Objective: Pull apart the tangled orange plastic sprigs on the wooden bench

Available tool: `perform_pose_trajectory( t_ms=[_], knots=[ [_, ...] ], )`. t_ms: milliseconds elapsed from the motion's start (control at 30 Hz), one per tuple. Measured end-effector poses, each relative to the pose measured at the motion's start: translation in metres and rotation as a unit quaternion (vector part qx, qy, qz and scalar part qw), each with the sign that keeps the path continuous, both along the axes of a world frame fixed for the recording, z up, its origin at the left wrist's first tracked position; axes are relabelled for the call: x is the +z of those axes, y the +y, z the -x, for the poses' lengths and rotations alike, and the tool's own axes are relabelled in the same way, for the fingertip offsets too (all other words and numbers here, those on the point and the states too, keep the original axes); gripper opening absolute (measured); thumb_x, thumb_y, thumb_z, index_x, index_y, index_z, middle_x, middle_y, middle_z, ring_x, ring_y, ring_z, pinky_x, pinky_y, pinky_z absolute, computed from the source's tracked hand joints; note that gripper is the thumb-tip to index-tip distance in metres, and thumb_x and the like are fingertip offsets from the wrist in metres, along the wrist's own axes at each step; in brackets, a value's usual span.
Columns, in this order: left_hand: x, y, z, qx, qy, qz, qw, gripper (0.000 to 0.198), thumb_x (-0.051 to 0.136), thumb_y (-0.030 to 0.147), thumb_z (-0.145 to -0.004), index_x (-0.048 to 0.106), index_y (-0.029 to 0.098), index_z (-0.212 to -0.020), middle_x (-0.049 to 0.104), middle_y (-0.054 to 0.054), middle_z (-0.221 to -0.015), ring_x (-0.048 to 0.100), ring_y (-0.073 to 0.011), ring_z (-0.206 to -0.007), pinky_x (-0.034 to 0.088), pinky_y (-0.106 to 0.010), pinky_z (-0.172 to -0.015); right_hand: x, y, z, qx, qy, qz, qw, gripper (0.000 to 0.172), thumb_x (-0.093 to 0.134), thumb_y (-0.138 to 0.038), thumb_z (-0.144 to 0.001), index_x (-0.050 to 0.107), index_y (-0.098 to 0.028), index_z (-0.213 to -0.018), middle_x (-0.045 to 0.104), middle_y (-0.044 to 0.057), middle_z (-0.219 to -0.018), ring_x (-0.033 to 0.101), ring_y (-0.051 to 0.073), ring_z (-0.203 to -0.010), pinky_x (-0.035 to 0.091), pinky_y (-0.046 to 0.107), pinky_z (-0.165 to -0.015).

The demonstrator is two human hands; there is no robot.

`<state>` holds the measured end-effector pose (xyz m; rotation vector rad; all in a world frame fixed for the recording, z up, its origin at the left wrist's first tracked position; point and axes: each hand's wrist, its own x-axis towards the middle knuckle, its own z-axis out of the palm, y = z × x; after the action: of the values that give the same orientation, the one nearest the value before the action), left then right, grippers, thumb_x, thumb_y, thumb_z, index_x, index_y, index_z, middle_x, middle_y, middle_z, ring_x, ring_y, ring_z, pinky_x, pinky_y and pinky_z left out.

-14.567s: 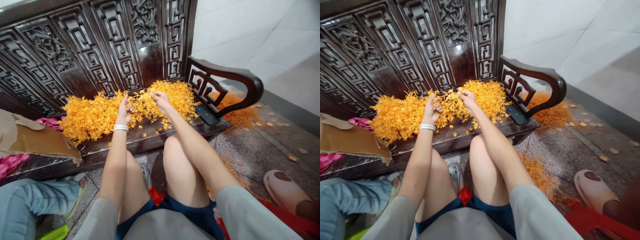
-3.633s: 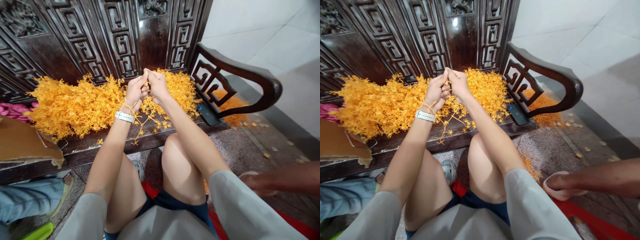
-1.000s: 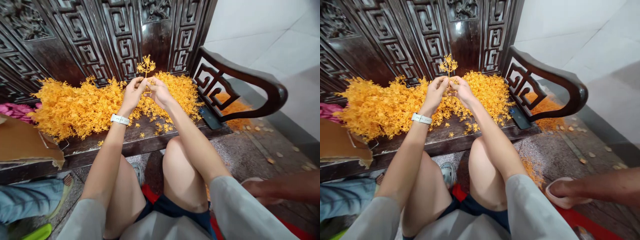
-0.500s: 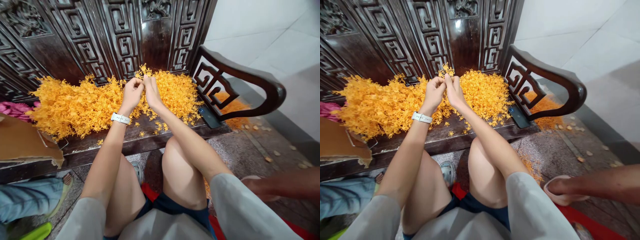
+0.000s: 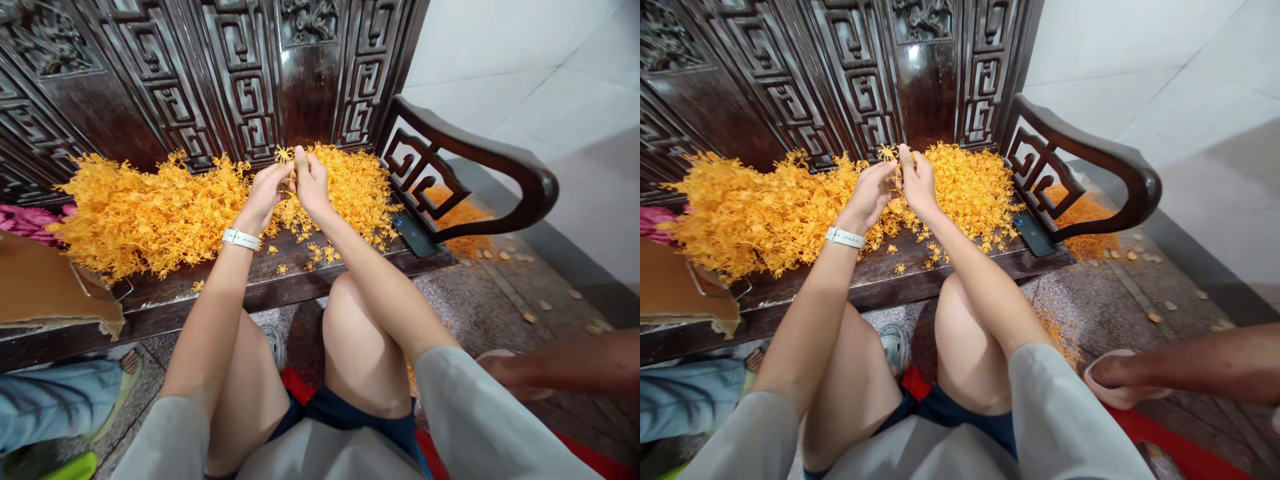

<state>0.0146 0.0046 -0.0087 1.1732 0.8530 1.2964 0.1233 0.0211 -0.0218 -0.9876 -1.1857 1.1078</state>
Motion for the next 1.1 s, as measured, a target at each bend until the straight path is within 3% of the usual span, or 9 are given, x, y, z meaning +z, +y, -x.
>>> perform_pose_trajectory(
  t_ms=[200, 433, 633, 900, 1000, 1100],
  knots=[
    [-0.001, 0.005, -0.003, -0.024, -0.039, 0.016, 0.999, 0.053, 0.072, 0.053, -0.098, 0.048, 0.021, -0.062, 0.04, 0.004, -0.056, 0.039, -0.0081, -0.048, 0.037, -0.025, -0.051, 0.002, -0.005, 0.011, 0.032, 0.034, 0.004, 0.999, 0.065, 0.048, -0.089, -0.091, 0.061, -0.026, -0.096, 0.057, 0.003, -0.073, 0.064, 0.019, -0.07, 0.051, 0.031, -0.058],
    [0.017, -0.003, 0.002, 0.016, -0.101, 0.065, 0.993, 0.04, 0.059, 0.041, -0.107, 0.063, 0.023, -0.072, 0.033, 0.004, -0.051, 0.039, -0.0095, -0.045, 0.04, -0.024, -0.05, 0.021, -0.01, 0.006, 0.073, 0.066, 0.041, 0.994, 0.072, 0.045, -0.095, -0.087, 0.062, -0.025, -0.099, 0.055, 0.001, -0.066, 0.057, 0.015, -0.059, 0.044, 0.027, -0.049],
    [0.025, -0.01, 0.001, 0.017, -0.156, 0.067, 0.985, 0.038, 0.05, 0.041, -0.111, 0.069, 0.024, -0.082, 0.026, 0.004, -0.052, 0.041, -0.0116, -0.047, 0.045, -0.025, -0.051, 0.029, -0.007, -0.013, 0.087, 0.081, 0.023, 0.993, 0.078, 0.034, -0.099, -0.086, 0.058, -0.025, -0.092, 0.041, -0.003, -0.06, 0.046, 0.013, -0.053, 0.041, 0.027, -0.046],
    [0.029, -0.015, 0.02, -0.022, -0.132, 0.115, 0.984, 0.048, 0.047, 0.044, -0.112, 0.056, 0.022, -0.07, 0.021, 0.006, -0.05, 0.035, -0.009, -0.041, 0.039, -0.022, -0.046, 0.043, -0.009, -0.05, 0.237, 0.078, 0.066, 0.966, 0.068, 0.042, -0.091, -0.092, 0.048, -0.025, -0.076, 0.03, -0.007, -0.053, 0.032, 0.009, -0.044, 0.034, 0.022, -0.041],
    [0.029, -0.012, 0.028, -0.015, -0.131, 0.104, 0.986, 0.047, 0.054, 0.05, -0.108, 0.055, 0.022, -0.07, 0.031, 0.005, -0.05, 0.044, -0.0097, -0.045, 0.046, -0.023, -0.05, 0.035, -0.002, -0.056, 0.186, 0.068, 0.041, 0.979, 0.065, 0.045, -0.087, -0.094, 0.051, -0.025, -0.078, 0.042, -0.004, -0.06, 0.042, 0.011, -0.051, 0.042, 0.025, -0.048],
    [0.026, -0.007, 0.032, 0.012, -0.144, 0.085, 0.986, 0.039, 0.058, 0.052, -0.106, 0.064, 0.024, -0.08, 0.051, 0.002, -0.058, 0.059, -0.0112, -0.058, 0.053, -0.023, -0.061, 0.009, 0.019, -0.06, 0.007, -0.029, 0.028, 0.999, 0.053, 0.061, -0.077, -0.092, 0.061, -0.024, -0.095, 0.063, 0.005, -0.089, 0.063, 0.02, -0.084, 0.056, 0.034, -0.074]
  ],
)
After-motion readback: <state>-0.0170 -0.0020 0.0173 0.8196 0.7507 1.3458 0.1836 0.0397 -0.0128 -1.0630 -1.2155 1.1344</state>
